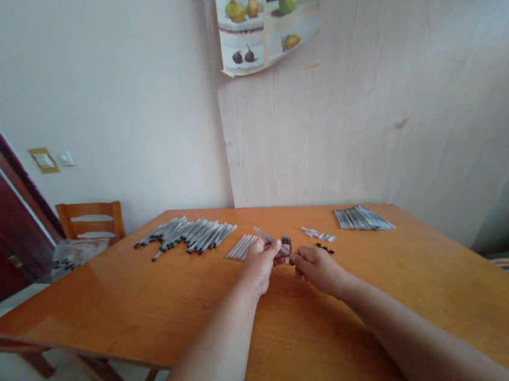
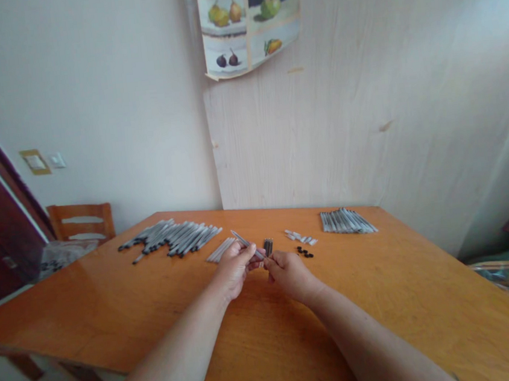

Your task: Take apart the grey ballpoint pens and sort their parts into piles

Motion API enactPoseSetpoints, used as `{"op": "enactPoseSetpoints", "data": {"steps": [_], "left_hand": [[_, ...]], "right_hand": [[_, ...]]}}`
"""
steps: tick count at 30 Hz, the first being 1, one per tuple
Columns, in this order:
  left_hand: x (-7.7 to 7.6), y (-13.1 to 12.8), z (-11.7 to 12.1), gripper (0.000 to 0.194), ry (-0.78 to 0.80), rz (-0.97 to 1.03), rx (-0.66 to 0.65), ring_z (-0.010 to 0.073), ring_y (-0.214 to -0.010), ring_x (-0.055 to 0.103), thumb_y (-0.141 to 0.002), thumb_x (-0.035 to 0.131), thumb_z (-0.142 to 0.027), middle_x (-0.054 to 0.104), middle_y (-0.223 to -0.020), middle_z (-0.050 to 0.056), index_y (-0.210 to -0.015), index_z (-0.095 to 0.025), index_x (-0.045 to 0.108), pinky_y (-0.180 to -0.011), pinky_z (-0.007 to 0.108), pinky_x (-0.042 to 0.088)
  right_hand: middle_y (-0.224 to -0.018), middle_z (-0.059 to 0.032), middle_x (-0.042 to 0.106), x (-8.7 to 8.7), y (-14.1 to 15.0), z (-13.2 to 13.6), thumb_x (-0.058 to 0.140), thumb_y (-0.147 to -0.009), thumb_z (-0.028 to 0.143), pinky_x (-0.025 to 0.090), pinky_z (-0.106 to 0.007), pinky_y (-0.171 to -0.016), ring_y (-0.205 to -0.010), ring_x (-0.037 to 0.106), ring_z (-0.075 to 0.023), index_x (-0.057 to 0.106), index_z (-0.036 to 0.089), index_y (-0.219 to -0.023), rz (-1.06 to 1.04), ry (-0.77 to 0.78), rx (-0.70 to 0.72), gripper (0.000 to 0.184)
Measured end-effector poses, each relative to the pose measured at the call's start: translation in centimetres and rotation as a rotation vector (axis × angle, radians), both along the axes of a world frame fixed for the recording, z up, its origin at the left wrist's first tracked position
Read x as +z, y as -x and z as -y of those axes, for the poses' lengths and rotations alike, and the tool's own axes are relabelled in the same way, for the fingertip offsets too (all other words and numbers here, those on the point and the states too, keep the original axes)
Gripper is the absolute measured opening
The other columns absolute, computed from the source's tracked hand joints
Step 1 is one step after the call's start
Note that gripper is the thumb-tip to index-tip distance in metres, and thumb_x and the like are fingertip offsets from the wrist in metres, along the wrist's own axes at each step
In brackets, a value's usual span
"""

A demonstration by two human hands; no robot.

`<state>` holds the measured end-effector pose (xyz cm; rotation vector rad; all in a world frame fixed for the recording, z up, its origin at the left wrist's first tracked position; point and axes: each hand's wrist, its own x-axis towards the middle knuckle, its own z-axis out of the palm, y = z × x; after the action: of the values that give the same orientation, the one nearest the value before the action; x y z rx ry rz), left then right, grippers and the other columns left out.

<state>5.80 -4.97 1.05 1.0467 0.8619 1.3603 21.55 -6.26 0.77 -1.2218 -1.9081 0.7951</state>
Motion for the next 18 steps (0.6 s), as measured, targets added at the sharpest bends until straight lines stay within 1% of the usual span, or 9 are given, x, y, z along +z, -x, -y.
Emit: {"op": "enactPoseSetpoints", "data": {"steps": [8,13,18], "left_hand": [[-0.09,0.10,-0.16,0.031,0.004,0.016,0.004,0.0160,-0.071,0.068,-0.074,0.074,-0.037,0.072,-0.084,0.009,-0.089,-0.015,0.057,-0.061,0.024,0.050],[0.04,0.10,-0.01,0.032,0.001,0.025,-0.005,0.0153,-0.070,0.068,-0.074,0.074,-0.036,0.072,-0.086,0.010,-0.089,-0.015,0.056,-0.063,0.025,0.051],[0.31,0.08,0.20,0.032,0.013,0.007,0.017,0.0156,-0.070,0.068,-0.074,0.073,-0.037,0.072,-0.084,0.010,-0.087,-0.016,0.054,-0.061,0.024,0.050]], "right_hand": [[-0.057,-0.0014,0.062,0.60,0.08,0.21,0.044,-0.090,0.035,0.037,-0.024,-0.055,-0.053,0.052,-0.0119,0.056,0.018,-0.068,0.045,-0.015,-0.012,0.030],[-0.057,-0.0017,0.062,0.53,0.02,0.08,0.044,-0.090,0.036,0.036,-0.023,-0.053,-0.051,0.051,-0.0118,0.057,0.018,-0.068,0.041,-0.010,-0.003,0.031],[-0.055,-0.0008,0.059,0.48,0.04,0.14,0.045,-0.090,0.035,0.034,-0.023,-0.052,-0.051,0.050,-0.0112,0.056,0.018,-0.064,0.068,-0.050,-0.012,0.033]]}}
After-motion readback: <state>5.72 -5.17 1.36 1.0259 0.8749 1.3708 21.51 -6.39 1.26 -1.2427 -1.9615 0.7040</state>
